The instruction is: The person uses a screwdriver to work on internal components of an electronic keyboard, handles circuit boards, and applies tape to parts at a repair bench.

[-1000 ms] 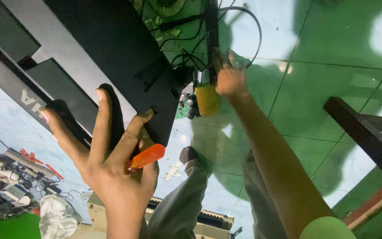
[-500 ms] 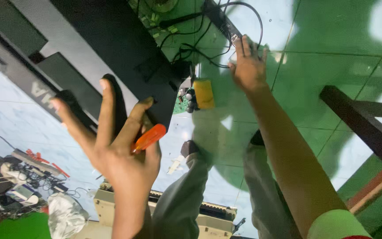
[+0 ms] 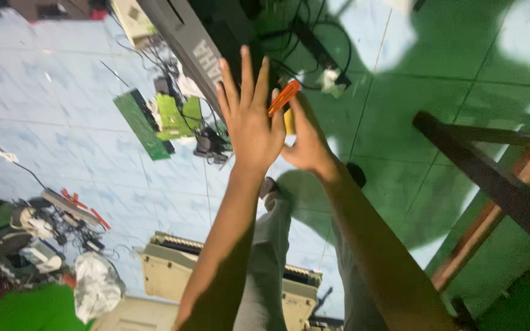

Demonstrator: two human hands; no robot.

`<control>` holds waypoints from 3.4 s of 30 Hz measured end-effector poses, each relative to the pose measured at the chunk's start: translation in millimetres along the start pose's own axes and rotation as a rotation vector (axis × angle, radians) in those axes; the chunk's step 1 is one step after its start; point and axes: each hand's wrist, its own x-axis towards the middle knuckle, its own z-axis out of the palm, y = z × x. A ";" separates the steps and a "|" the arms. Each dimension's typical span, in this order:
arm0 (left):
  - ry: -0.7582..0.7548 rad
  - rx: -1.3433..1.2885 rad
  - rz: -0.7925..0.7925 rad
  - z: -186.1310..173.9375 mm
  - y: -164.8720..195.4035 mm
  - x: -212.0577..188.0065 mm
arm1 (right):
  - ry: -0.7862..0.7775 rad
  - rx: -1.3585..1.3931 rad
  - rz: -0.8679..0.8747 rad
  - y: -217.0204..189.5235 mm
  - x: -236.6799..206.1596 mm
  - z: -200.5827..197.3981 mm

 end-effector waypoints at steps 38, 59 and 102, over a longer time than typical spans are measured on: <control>-0.377 -0.701 -0.039 -629.5 237.5 -467.6 | 0.566 0.012 0.182 -775.2 -385.8 -2.5; -0.962 -0.584 0.580 -600.4 402.5 -633.7 | 0.856 0.092 -0.054 -865.3 -683.1 -30.9; -1.214 -0.224 0.997 -430.3 561.2 -777.4 | 1.154 0.308 0.348 -729.4 -931.0 -87.9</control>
